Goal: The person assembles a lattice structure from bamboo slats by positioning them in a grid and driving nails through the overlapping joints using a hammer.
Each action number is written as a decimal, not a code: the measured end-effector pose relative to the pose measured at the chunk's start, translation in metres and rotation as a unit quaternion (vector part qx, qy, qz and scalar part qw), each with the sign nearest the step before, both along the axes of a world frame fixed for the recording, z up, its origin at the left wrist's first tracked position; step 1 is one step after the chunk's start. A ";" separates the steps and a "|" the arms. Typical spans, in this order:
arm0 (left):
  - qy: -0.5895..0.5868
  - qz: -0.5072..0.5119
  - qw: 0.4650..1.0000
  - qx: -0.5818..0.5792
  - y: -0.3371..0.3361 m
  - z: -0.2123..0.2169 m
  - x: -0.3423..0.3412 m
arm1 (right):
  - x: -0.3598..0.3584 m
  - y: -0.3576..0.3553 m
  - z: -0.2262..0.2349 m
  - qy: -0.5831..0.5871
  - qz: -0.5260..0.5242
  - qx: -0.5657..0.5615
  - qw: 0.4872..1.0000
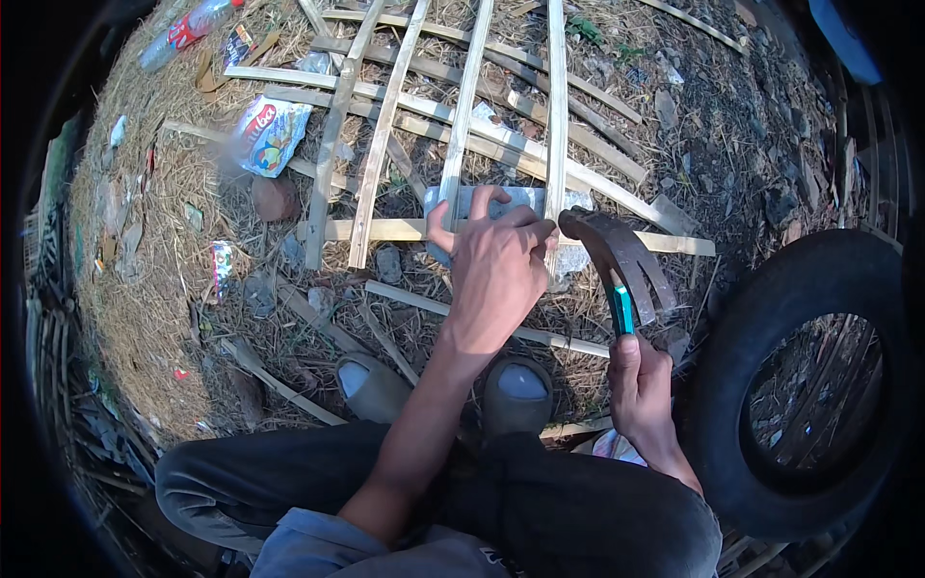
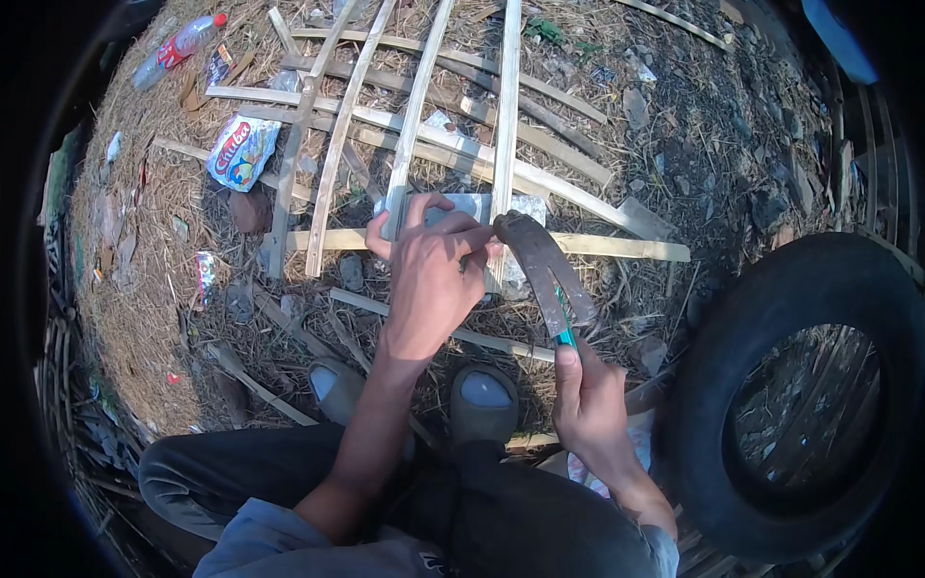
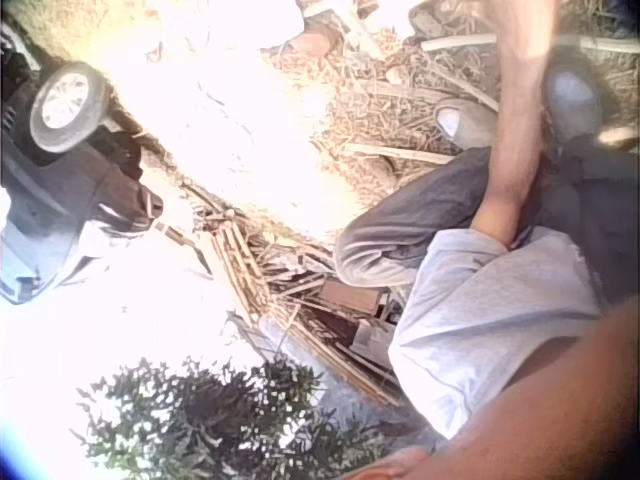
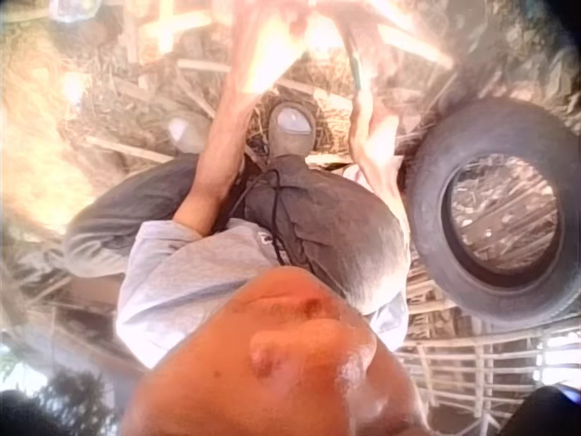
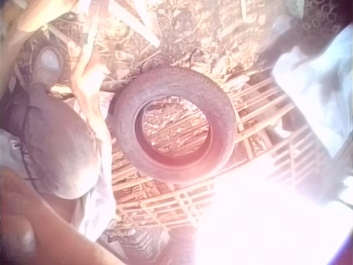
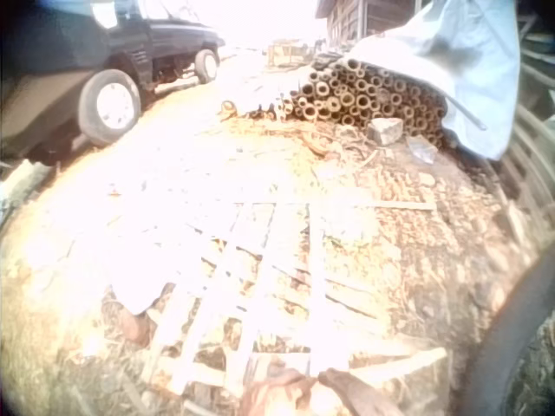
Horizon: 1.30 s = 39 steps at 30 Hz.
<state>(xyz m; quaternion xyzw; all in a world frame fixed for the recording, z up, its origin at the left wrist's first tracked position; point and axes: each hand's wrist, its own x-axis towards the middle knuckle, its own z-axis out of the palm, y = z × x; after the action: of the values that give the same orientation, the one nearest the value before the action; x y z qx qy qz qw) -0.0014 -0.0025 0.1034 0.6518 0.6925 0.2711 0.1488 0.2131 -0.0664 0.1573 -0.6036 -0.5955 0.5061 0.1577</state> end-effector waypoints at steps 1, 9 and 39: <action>0.011 -0.018 1.000 0.008 -0.001 0.001 0.003 | -0.002 0.000 -0.001 -0.014 -0.009 -0.005 1.000; 0.030 -0.066 0.997 0.006 0.002 0.005 0.000 | -0.009 -0.006 -0.015 -0.029 -0.028 -0.010 0.999; -0.032 -0.066 0.994 0.087 -0.005 -0.023 0.006 | 0.003 0.007 -0.010 -0.024 0.008 -0.032 0.999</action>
<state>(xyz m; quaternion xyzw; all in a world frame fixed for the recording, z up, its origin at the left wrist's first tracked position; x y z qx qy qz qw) 0.0047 -0.0079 0.0802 0.6977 0.6164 0.3404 0.1318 0.2159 -0.0590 0.1470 -0.6154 -0.5873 0.5119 0.1198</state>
